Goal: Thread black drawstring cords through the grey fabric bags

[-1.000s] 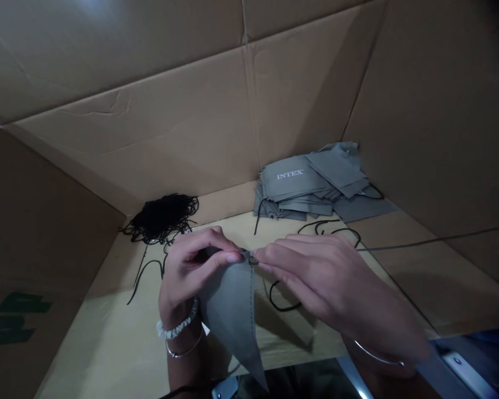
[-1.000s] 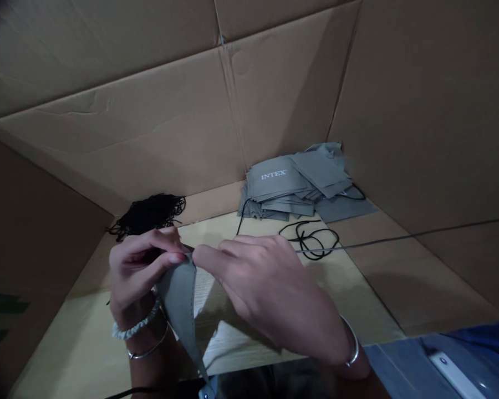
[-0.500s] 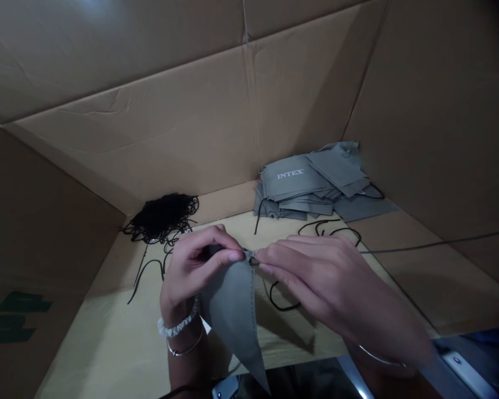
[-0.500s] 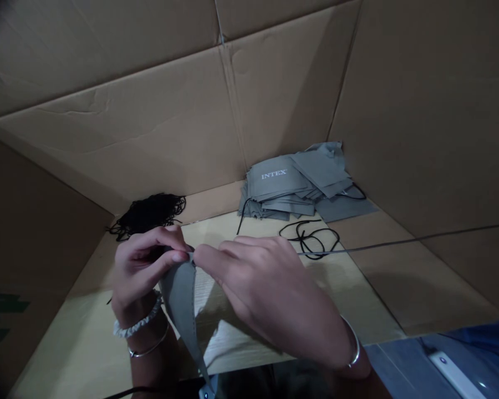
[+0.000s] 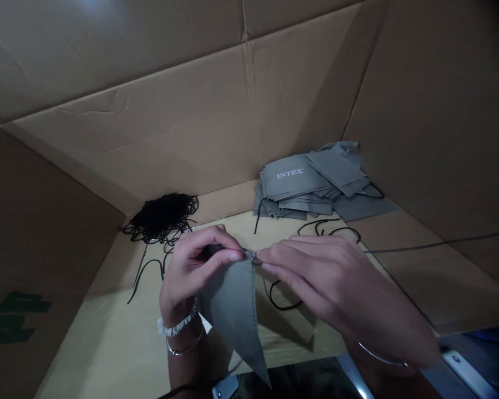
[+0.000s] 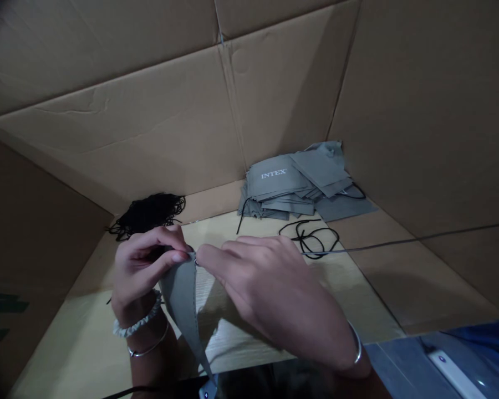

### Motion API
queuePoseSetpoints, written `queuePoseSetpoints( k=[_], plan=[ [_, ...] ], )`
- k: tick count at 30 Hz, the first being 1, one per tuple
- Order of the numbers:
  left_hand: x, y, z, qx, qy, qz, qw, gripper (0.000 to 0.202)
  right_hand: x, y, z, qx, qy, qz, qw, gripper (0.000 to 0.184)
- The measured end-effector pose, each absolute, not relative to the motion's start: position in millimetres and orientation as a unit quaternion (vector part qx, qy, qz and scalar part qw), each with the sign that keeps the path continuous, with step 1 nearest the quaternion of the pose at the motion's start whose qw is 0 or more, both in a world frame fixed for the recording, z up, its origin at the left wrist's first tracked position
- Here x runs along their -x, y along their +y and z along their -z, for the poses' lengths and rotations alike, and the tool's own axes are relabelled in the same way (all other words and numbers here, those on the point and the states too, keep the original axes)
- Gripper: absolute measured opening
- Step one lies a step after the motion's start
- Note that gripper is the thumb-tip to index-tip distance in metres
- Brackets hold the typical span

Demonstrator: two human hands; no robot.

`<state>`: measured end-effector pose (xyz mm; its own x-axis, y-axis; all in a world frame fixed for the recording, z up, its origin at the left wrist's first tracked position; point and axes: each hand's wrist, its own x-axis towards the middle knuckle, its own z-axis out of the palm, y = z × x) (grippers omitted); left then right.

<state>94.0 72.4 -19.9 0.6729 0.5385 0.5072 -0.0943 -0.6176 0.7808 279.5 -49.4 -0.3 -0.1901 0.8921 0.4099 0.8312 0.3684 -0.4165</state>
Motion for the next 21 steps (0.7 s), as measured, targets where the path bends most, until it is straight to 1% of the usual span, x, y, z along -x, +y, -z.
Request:
queuePoseSetpoints(
  k=[13, 21],
  plan=[
    [-92.6, 73.8, 20.4, -0.83, 0.134, -0.363, 0.402, 0.009, -280.0, -48.7, 0.2, 0.561, -0.773, -0.06, 0.292, 0.028],
    [-92.0, 73.7, 19.7, -0.834, 0.144, -0.349, 0.403, 0.008, -278.4, -48.6, 1.1, 0.564, -0.768, -0.054, 0.299, 0.025]
  ],
)
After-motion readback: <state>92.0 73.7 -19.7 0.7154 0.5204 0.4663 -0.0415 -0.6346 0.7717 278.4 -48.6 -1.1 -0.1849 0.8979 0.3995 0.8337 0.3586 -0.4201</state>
